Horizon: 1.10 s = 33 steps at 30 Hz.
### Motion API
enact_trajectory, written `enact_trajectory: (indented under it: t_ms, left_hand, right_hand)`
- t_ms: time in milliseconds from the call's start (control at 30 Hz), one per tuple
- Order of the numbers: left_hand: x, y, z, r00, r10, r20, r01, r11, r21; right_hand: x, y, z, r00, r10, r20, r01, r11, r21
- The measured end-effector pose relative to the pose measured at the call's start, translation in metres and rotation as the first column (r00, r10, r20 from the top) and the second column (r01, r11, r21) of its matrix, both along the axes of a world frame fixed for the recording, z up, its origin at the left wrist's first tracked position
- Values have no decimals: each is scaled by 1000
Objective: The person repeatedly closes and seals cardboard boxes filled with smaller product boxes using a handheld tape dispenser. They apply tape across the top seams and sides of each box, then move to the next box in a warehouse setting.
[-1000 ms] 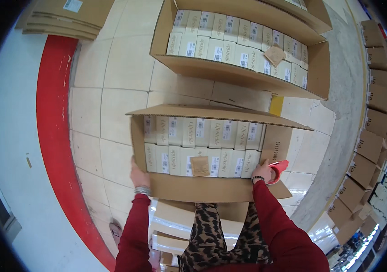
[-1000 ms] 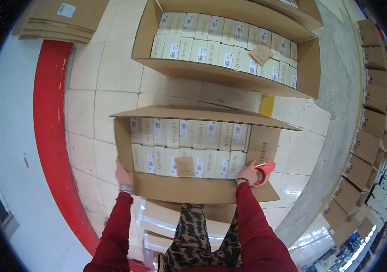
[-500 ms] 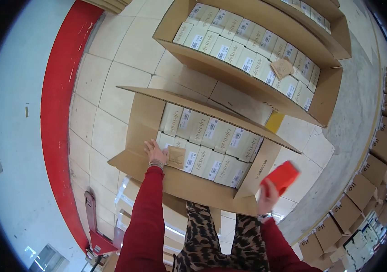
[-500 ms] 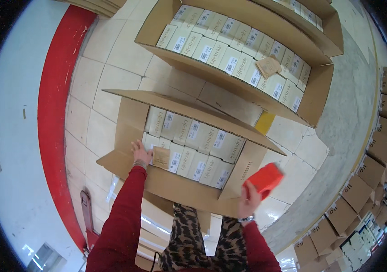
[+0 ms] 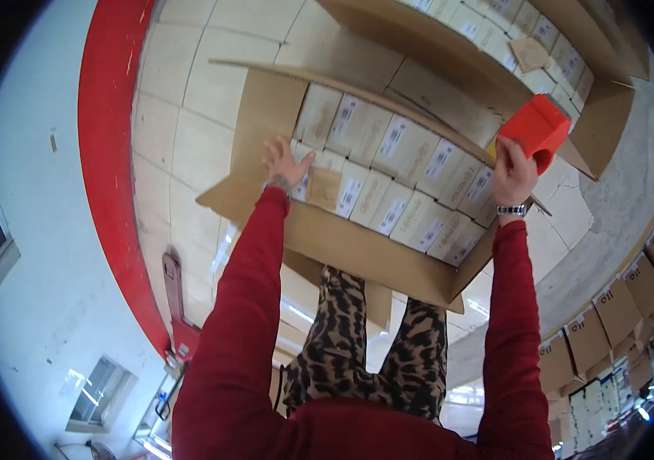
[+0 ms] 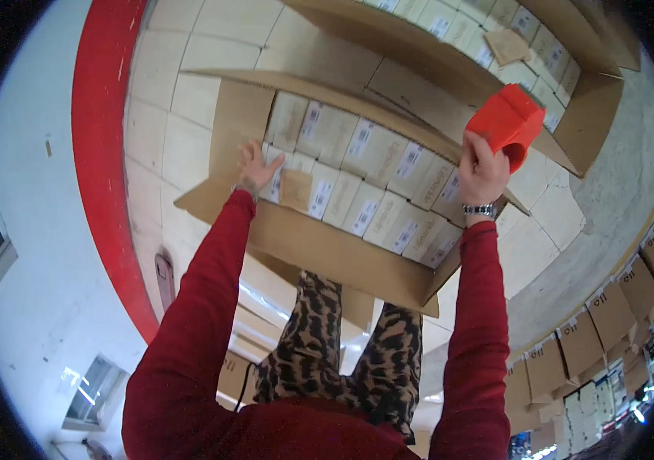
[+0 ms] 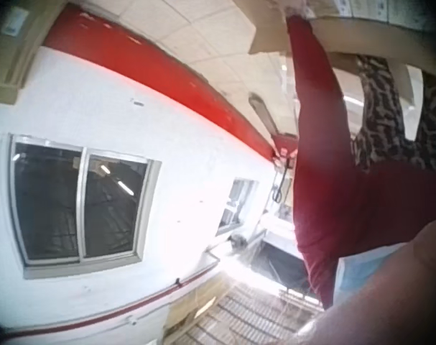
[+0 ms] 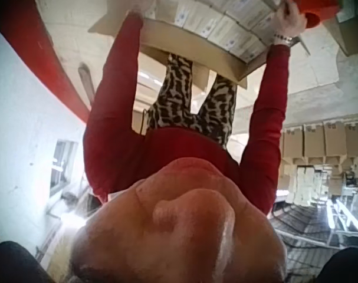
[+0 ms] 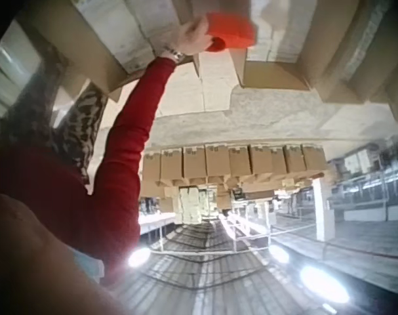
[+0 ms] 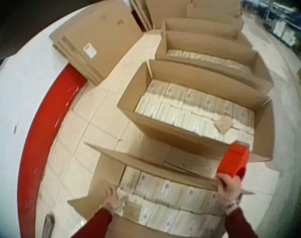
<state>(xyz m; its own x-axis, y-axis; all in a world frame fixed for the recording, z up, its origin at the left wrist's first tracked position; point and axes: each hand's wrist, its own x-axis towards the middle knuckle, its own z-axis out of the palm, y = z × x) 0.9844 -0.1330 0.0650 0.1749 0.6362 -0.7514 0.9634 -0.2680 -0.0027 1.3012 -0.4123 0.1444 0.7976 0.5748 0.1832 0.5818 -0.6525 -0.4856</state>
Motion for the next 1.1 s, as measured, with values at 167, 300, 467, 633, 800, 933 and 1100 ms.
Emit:
enact_trajectory:
  t_ms: [167, 300, 467, 633, 800, 933, 1100]
  left_hand:
    - [56, -95, 19, 904, -216, 370, 197, 976, 89]
    - [122, -274, 106, 180, -304, 936, 486, 854, 184]
    - [131, -383, 46, 655, 348, 670, 416, 574, -705]
    - [72, -308, -37, 539, 57, 840, 464, 812, -354]
    - [47, -278, -60, 205, -818, 537, 808, 451, 378]
    - [61, -238, -15, 508, -670, 542, 666, 704, 247]
    - [30, -63, -8, 925, -107, 364, -169, 742, 648]
  right_hand:
    - [-5, 2, 2, 997, 68, -28, -67, 998, 16]
    - [-9, 5, 3, 990, 99, -99, -100, 995, -3]
    - [-16, 11, -5, 979, 157, -128, -144, 984, 107]
    - [-19, 3, -12, 975, 102, -196, -84, 991, 100]
    - [-39, -3, -16, 981, 109, -160, -97, 992, 80]
    - [-30, -17, -33, 956, 168, -239, -137, 980, 141]
    - [-28, -27, -39, 938, 173, -300, -120, 975, 187]
